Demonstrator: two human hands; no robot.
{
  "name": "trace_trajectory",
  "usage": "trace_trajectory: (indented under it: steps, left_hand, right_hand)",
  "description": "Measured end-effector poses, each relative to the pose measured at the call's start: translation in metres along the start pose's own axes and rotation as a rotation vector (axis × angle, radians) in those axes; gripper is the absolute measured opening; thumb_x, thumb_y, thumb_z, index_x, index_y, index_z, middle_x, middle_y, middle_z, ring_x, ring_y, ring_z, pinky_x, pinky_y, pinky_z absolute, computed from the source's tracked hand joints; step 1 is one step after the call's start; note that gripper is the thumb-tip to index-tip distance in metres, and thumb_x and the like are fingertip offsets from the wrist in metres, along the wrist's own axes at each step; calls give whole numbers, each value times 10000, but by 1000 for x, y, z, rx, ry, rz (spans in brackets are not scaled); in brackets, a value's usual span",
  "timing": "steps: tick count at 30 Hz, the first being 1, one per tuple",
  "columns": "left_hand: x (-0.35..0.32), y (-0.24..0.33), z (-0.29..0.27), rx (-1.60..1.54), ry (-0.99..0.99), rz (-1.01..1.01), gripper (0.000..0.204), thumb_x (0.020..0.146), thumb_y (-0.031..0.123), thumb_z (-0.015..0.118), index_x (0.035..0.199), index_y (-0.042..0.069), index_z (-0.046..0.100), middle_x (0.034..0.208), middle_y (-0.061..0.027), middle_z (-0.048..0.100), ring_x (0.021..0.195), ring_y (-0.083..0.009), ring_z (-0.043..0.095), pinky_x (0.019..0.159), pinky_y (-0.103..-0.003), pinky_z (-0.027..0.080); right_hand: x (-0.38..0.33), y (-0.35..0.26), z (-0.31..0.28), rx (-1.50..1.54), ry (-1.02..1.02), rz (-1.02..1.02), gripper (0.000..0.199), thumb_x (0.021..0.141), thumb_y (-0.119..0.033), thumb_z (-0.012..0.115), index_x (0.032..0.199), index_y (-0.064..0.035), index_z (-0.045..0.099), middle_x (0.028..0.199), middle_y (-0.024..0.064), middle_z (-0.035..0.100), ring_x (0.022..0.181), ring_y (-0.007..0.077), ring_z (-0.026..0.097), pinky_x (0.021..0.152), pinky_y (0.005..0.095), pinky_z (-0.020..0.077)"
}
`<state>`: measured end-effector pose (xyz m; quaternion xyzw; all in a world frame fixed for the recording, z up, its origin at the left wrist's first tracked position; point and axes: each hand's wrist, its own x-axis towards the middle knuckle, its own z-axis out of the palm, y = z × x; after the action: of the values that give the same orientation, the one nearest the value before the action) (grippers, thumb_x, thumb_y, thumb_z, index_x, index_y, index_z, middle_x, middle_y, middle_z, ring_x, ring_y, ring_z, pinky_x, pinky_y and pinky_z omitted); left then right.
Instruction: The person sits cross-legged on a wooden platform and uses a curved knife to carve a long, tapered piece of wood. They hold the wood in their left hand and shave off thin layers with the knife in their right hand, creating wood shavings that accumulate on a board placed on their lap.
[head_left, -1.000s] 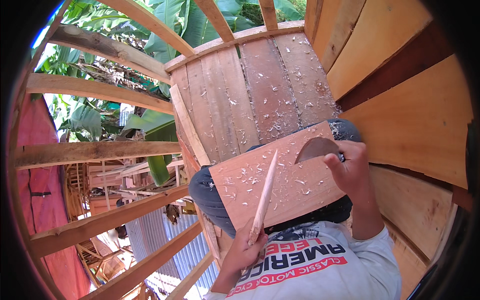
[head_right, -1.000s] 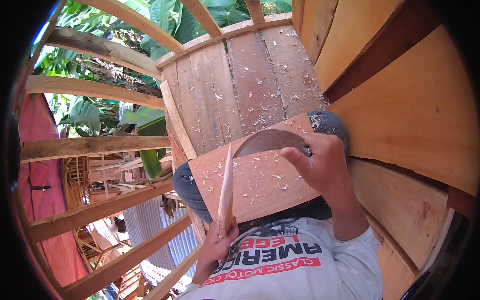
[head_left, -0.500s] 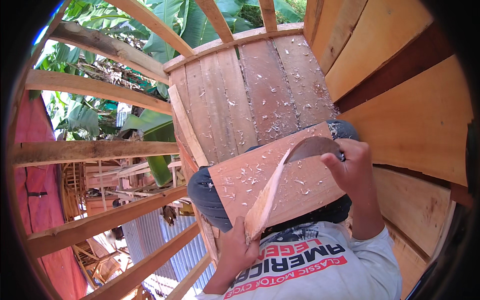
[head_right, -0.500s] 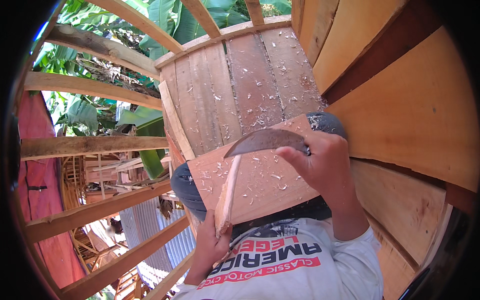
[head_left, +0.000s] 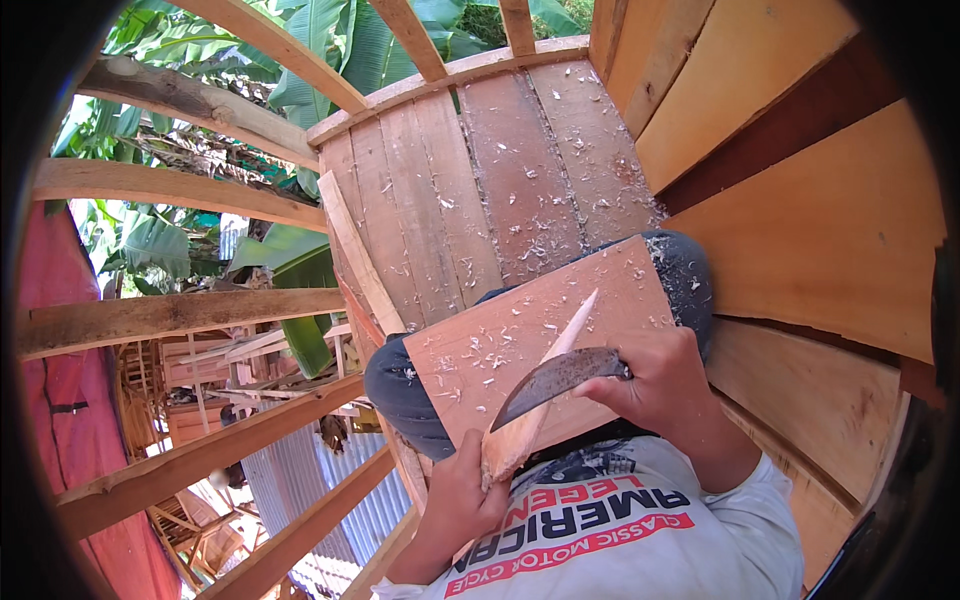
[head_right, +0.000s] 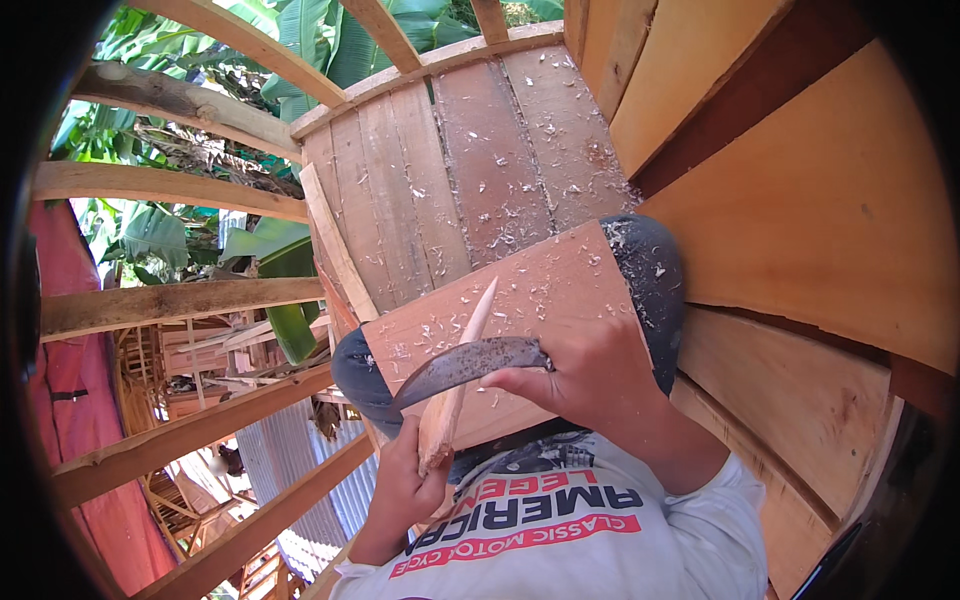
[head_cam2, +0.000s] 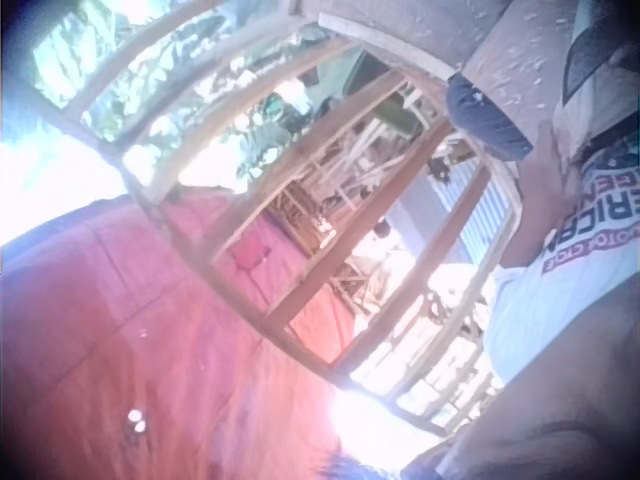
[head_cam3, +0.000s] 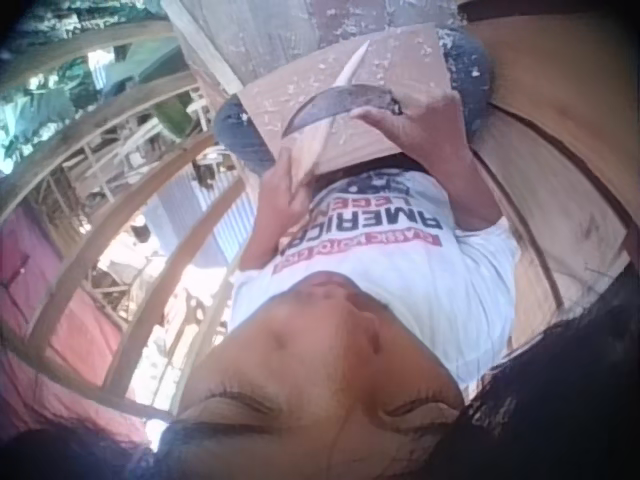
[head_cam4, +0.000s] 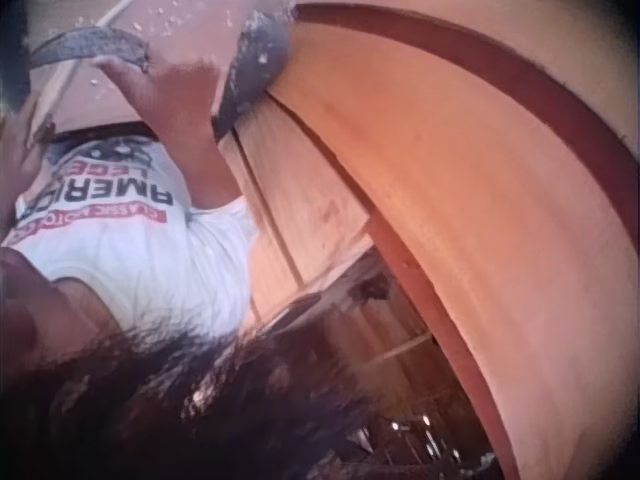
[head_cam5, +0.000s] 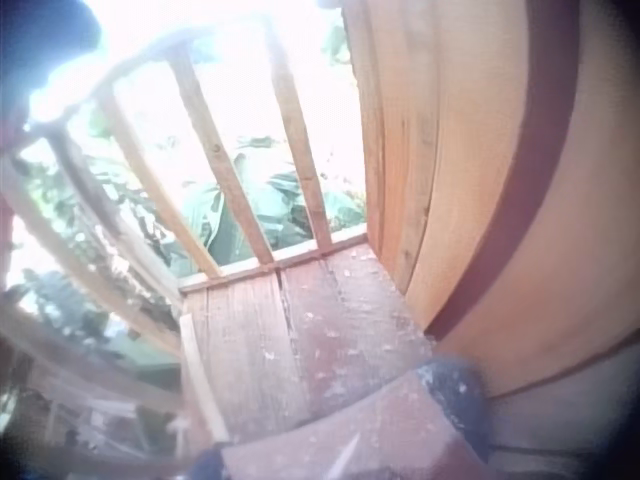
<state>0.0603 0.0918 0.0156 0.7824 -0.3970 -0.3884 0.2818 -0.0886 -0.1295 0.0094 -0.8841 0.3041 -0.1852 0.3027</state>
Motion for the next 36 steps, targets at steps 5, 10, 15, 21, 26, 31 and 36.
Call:
trace_trajectory:
  steps: [5, 10, 15, 21, 26, 31, 36]
  left_hand:
    - [-6, 2, 4, -14, -30, -19, 178, 807, 49, 589, 917, -15, 464, 662, -215, 541, 615, -420, 582, 530, -398, 419]
    - [-1, -4, 5, -37, 15, -26, 185, 806, 44, 590, 931, -11, 466, 671, -210, 544, 620, -412, 583, 539, -393, 422]
    - [3, 3, 3, -2, -8, -45, 282, 801, 116, 601, 1026, -3, 479, 692, -222, 586, 663, -418, 614, 574, -419, 459]
    - [5, 7, -7, -115, -162, -64, 326, 833, 166, 604, 1053, -13, 444, 782, -251, 608, 735, -414, 646, 612, -410, 475]
    - [10, 5, -2, -65, -144, 31, 345, 885, 209, 592, 1052, -24, 399, 814, -274, 597, 732, -427, 639, 607, -419, 474]
    - [7, 20, -5, -47, -89, -234, 271, 870, 110, 585, 1100, -21, 530, 969, -191, 540, 890, -354, 596, 768, -399, 453]
    - [5, 23, -3, -5, -22, -184, 355, 833, 143, 632, 1104, -25, 476, 889, -223, 588, 806, -398, 634, 679, -401, 473]
  right_hand:
    - [16, 37, -11, -118, 174, 211, 509, 741, -530, 726, 652, -37, 635, 581, 149, 568, 580, 359, 604, 503, 399, 465]
    - [-1, 5, -6, 40, -78, 44, 532, 757, -533, 713, 642, -23, 614, 596, 159, 577, 577, 362, 602, 503, 401, 455]
    - [5, 11, 10, 61, 7, 87, 539, 763, -526, 711, 652, -7, 616, 583, 170, 564, 553, 363, 592, 490, 396, 442]
    - [4, 24, 1, 140, 28, 191, 530, 754, -502, 730, 619, -3, 612, 544, 170, 541, 522, 360, 583, 475, 399, 435]
    - [-13, -10, 9, 202, -300, -1, 539, 750, -517, 722, 598, -13, 607, 537, 159, 552, 512, 346, 597, 478, 391, 451]
    - [-15, -5, 16, 166, -278, 7, 534, 743, -536, 717, 638, -19, 641, 552, 147, 575, 539, 338, 620, 493, 383, 480]
    - [-17, 2, 20, 144, -140, -44, 516, 737, -523, 728, 650, -21, 651, 571, 141, 589, 553, 339, 624, 498, 390, 483]
